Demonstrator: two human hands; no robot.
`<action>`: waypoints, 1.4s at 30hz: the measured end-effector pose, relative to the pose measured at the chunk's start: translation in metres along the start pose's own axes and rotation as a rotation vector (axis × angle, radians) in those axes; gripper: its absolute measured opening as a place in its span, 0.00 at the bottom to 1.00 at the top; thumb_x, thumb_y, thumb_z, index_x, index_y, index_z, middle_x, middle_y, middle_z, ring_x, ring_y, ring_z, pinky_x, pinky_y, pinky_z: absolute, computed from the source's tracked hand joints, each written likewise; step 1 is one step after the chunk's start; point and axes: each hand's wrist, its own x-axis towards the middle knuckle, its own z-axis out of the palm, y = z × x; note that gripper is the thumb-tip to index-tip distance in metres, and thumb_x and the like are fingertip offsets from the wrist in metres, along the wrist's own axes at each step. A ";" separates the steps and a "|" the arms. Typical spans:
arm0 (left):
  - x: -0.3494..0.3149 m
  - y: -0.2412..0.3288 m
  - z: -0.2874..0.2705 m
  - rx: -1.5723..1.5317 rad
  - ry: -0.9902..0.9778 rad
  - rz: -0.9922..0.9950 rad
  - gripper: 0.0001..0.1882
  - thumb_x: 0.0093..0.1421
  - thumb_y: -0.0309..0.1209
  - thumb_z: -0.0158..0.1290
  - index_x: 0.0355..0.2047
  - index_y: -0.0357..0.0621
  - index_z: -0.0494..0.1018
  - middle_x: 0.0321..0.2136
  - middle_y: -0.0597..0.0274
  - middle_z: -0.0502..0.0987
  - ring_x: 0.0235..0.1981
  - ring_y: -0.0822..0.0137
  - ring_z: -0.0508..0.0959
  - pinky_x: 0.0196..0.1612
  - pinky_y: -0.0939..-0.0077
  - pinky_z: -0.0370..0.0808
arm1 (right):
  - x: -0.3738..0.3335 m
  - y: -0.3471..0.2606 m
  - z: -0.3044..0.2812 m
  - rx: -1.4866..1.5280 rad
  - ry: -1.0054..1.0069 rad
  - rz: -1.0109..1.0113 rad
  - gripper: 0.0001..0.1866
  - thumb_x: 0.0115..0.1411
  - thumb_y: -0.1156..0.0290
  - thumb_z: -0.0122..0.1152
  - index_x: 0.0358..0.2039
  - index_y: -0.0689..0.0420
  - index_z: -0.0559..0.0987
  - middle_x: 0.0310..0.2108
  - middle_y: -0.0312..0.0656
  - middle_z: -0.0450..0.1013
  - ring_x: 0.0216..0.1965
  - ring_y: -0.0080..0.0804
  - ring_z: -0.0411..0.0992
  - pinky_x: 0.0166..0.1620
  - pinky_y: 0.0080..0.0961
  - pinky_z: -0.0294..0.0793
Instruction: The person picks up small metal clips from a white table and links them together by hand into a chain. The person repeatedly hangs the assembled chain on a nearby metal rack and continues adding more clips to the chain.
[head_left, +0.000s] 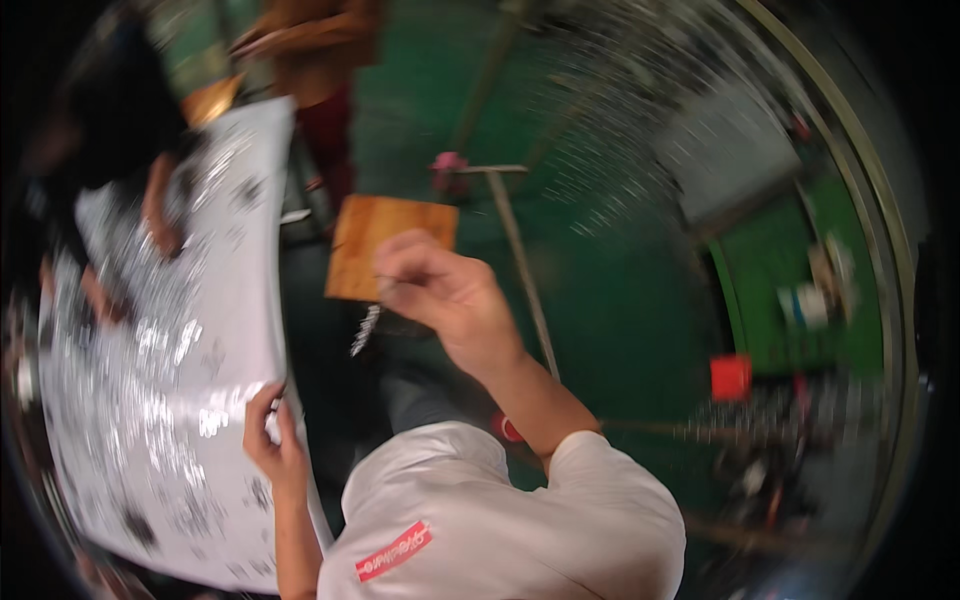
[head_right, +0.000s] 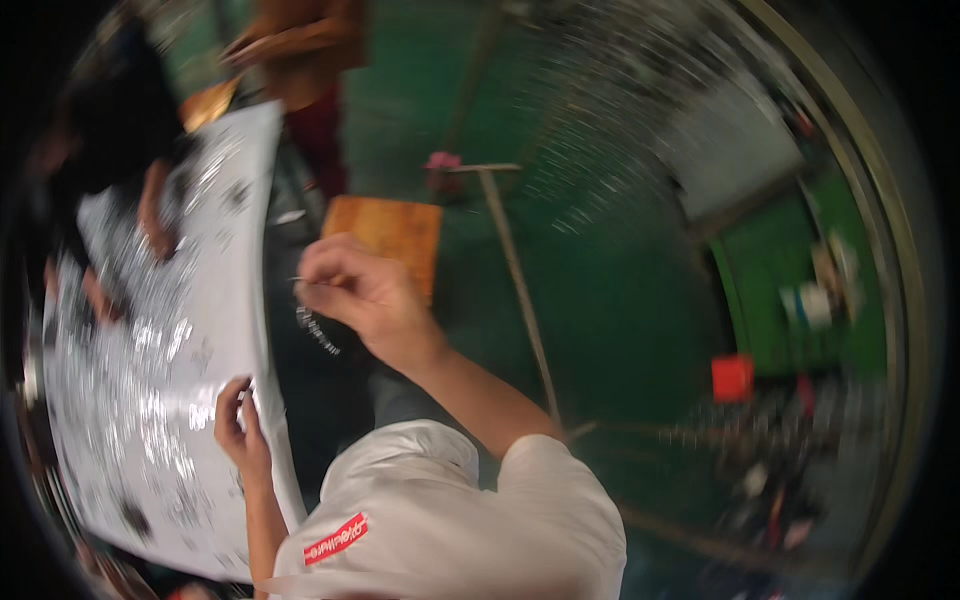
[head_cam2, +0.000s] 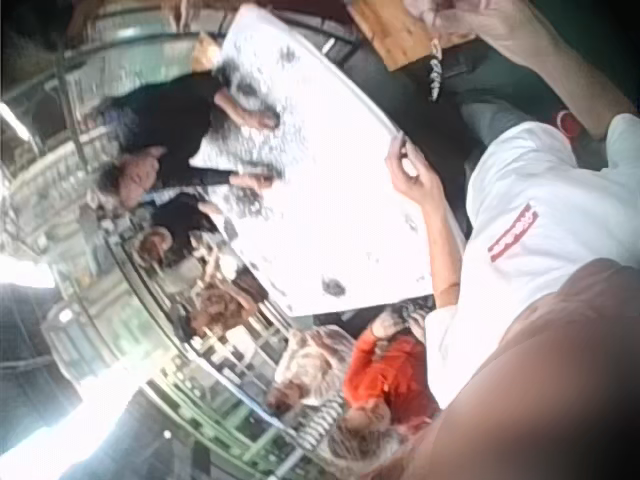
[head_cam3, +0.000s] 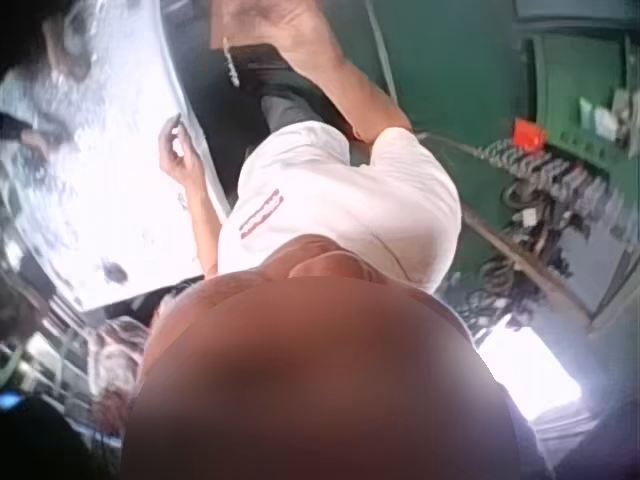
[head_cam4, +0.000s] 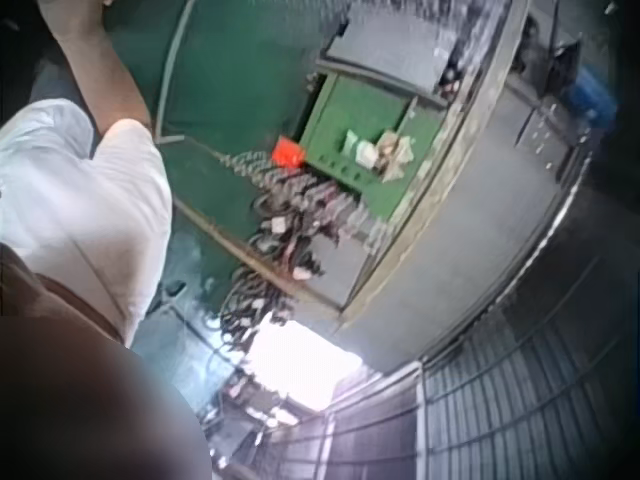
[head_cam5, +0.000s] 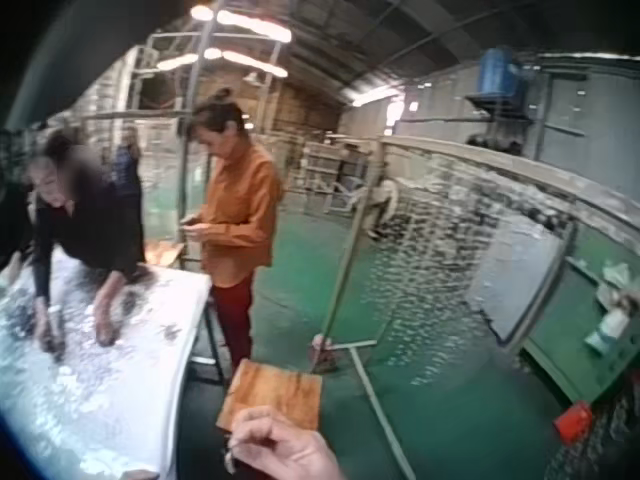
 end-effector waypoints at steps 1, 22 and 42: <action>-0.005 0.000 -0.002 -0.009 -0.065 0.018 0.10 0.62 0.20 0.48 0.43 0.35 0.75 0.41 0.58 0.78 0.42 0.70 0.76 0.44 0.79 0.70 | -0.010 -0.014 -0.002 0.017 0.029 -0.018 0.04 0.58 0.84 0.57 0.34 0.63 0.75 0.42 0.37 0.67 0.41 0.21 0.66 0.45 0.19 0.66; -0.008 0.041 0.149 -0.272 -0.758 0.110 0.06 0.64 0.24 0.50 0.38 0.36 0.76 0.34 0.64 0.77 0.30 0.77 0.72 0.34 0.84 0.69 | -0.267 -0.245 -0.046 -0.503 0.821 -0.622 0.07 0.61 0.75 0.58 0.37 0.61 0.70 0.32 0.49 0.69 0.14 0.21 0.67 0.12 0.13 0.63; -0.022 0.089 0.260 -0.300 -0.993 0.191 0.07 0.64 0.24 0.48 0.39 0.35 0.74 0.34 0.62 0.76 0.28 0.75 0.70 0.33 0.82 0.68 | -0.360 -0.401 -0.155 -0.966 1.393 -0.994 0.14 0.59 0.74 0.62 0.45 0.63 0.74 0.38 0.40 0.75 0.30 0.19 0.69 0.32 0.15 0.65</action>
